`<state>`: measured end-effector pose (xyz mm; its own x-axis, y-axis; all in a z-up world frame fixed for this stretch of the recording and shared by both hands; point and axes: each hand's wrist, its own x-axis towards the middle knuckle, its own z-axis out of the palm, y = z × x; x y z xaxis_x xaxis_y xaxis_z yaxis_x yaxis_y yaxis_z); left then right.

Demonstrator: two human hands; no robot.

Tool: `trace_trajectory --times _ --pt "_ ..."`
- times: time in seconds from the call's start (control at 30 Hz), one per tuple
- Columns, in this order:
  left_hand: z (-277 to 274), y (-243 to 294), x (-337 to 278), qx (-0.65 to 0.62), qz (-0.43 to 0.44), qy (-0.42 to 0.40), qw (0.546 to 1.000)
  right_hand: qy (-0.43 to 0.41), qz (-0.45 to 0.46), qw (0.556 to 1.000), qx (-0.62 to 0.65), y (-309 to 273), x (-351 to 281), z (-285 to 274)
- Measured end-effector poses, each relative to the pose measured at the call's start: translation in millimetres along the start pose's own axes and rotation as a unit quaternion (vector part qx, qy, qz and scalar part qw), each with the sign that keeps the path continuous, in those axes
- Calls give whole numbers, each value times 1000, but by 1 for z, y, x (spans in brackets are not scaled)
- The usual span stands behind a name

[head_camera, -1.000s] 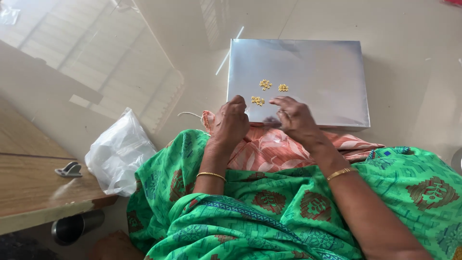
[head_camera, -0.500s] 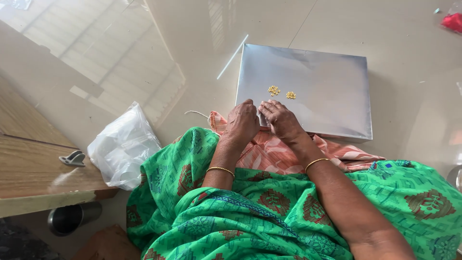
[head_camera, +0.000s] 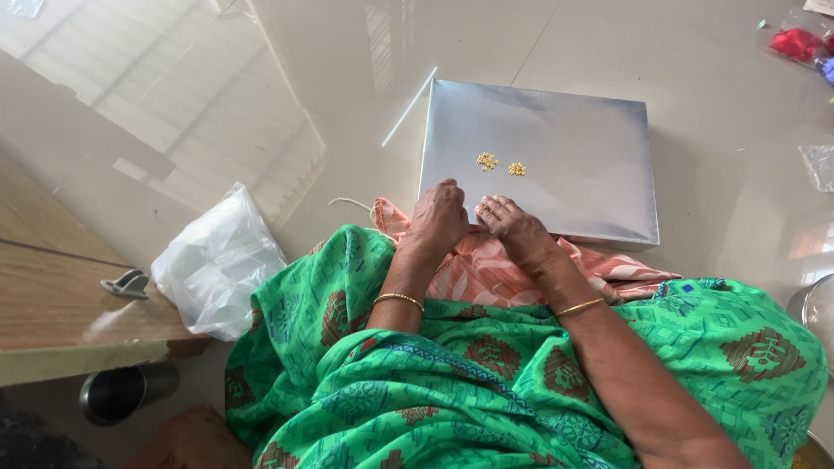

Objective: Placing small gold-colored accessories into plastic bags for packaging.

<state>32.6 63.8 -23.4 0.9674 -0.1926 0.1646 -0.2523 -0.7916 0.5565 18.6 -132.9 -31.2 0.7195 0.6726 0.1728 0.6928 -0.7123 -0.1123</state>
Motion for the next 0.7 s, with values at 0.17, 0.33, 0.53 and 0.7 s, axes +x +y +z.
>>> trace_trajectory --times 0.17,0.33,0.53,0.7 --pt "0 1 -1 -8 21 7 1000 16 -8 999 -43 6 -7 10" --pt "10 -5 0 -28 34 15 999 23 -23 998 -53 8 -8 11" --pt "17 -7 -1 -36 37 18 999 39 -20 999 29 8 -7 -10" --pt "3 6 -7 -73 25 14 997 48 12 988 143 8 1 -23"
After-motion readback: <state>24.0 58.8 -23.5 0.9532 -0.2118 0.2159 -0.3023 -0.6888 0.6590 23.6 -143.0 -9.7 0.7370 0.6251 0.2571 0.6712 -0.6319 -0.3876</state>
